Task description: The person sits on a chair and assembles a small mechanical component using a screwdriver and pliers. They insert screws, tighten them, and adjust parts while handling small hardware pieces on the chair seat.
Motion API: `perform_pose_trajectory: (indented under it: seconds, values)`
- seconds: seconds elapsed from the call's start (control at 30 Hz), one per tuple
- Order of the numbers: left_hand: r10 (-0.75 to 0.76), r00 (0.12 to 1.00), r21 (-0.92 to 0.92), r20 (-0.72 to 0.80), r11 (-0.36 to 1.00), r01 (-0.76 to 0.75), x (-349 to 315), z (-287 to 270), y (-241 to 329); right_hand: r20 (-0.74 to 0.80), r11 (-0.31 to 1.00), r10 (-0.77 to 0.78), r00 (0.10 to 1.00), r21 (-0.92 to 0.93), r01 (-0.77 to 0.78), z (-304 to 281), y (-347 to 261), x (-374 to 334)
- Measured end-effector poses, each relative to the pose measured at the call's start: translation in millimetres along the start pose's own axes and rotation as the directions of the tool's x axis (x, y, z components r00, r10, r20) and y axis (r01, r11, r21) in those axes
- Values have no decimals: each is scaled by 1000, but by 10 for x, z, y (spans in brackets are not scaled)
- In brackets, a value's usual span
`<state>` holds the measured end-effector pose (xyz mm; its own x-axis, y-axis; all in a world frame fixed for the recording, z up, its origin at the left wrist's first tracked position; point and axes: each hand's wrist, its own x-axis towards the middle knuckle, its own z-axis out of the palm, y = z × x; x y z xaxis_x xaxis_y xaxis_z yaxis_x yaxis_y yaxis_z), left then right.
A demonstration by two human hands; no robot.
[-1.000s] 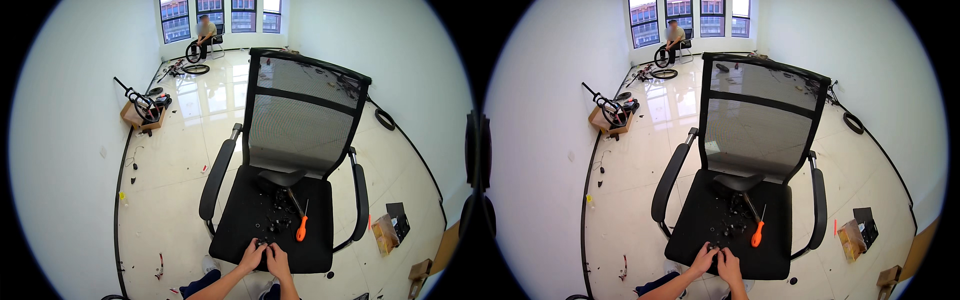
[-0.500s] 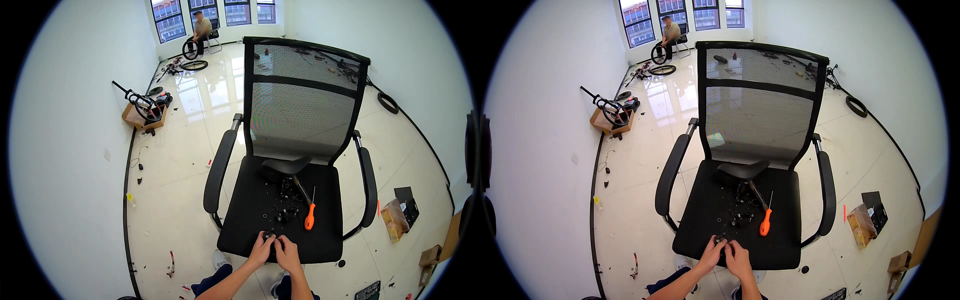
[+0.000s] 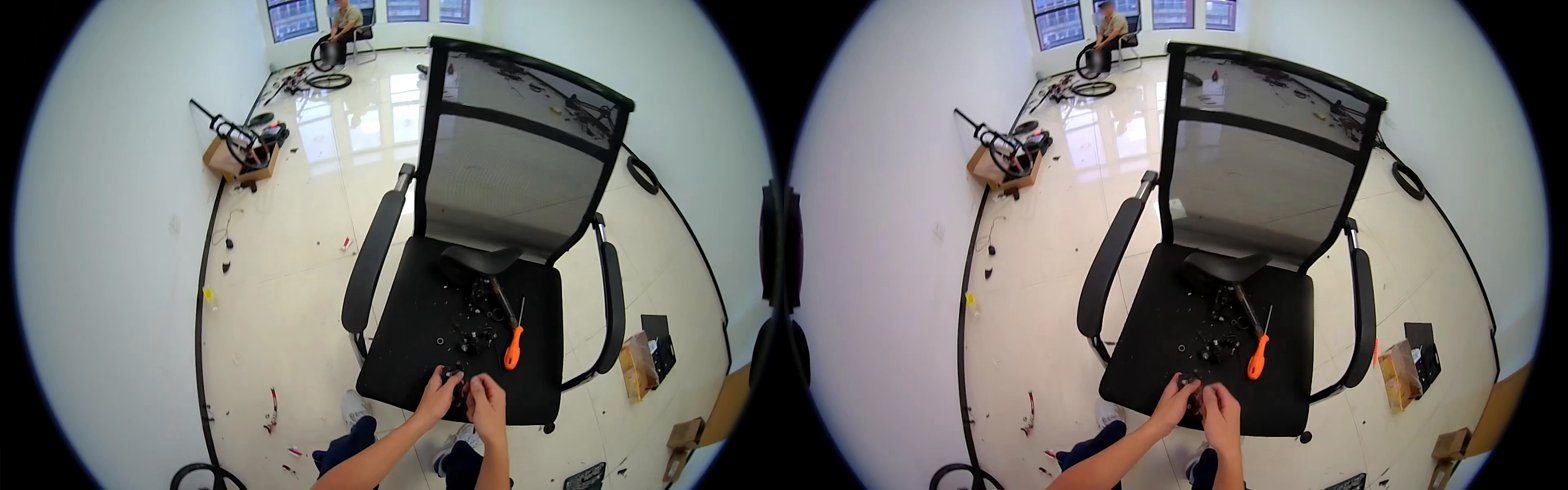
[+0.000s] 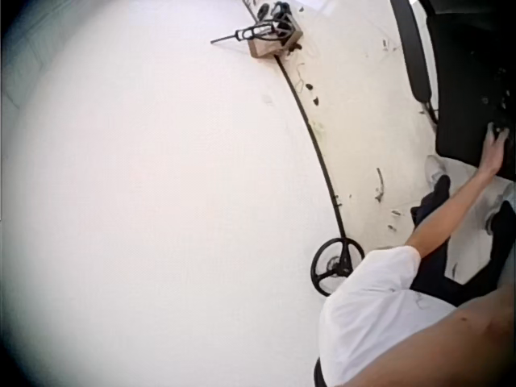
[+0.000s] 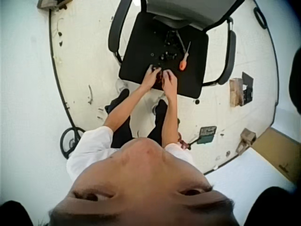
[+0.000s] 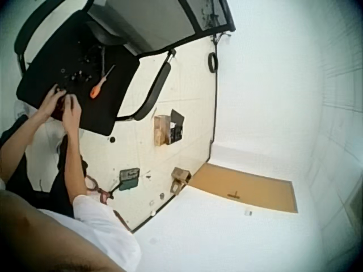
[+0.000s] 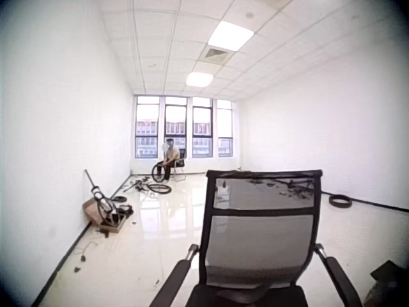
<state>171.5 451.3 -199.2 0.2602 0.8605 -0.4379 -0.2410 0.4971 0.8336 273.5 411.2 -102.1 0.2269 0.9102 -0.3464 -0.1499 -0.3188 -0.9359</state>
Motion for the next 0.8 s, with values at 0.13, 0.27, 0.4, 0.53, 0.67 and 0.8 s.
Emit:
perform_pose_trajectory:
  seconds: [0.13,0.27,0.4,0.53,0.67,0.8]
  values:
    - [33,998,-132,-49,990,-39,-159,61,114,-12,949,-157,987,-278,148,-60,620,54]
    - [63,995,-26,-82,998,-65,71,44,-251,35,737,-416,908,-572,360,-66,511,41]
    - [128,990,315,-64,944,-102,62,28,-106,65,768,-296,953,-577,278,-63,376,-21]
    - [203,976,417,-81,896,-151,-169,65,255,91,793,-289,953,-534,292,-41,517,107]
    - [300,954,524,-7,814,-252,-198,-14,310,92,881,-162,983,-436,186,21,612,200]
    - [526,843,653,113,600,-462,-342,16,362,140,961,262,955,59,-272,70,585,164]
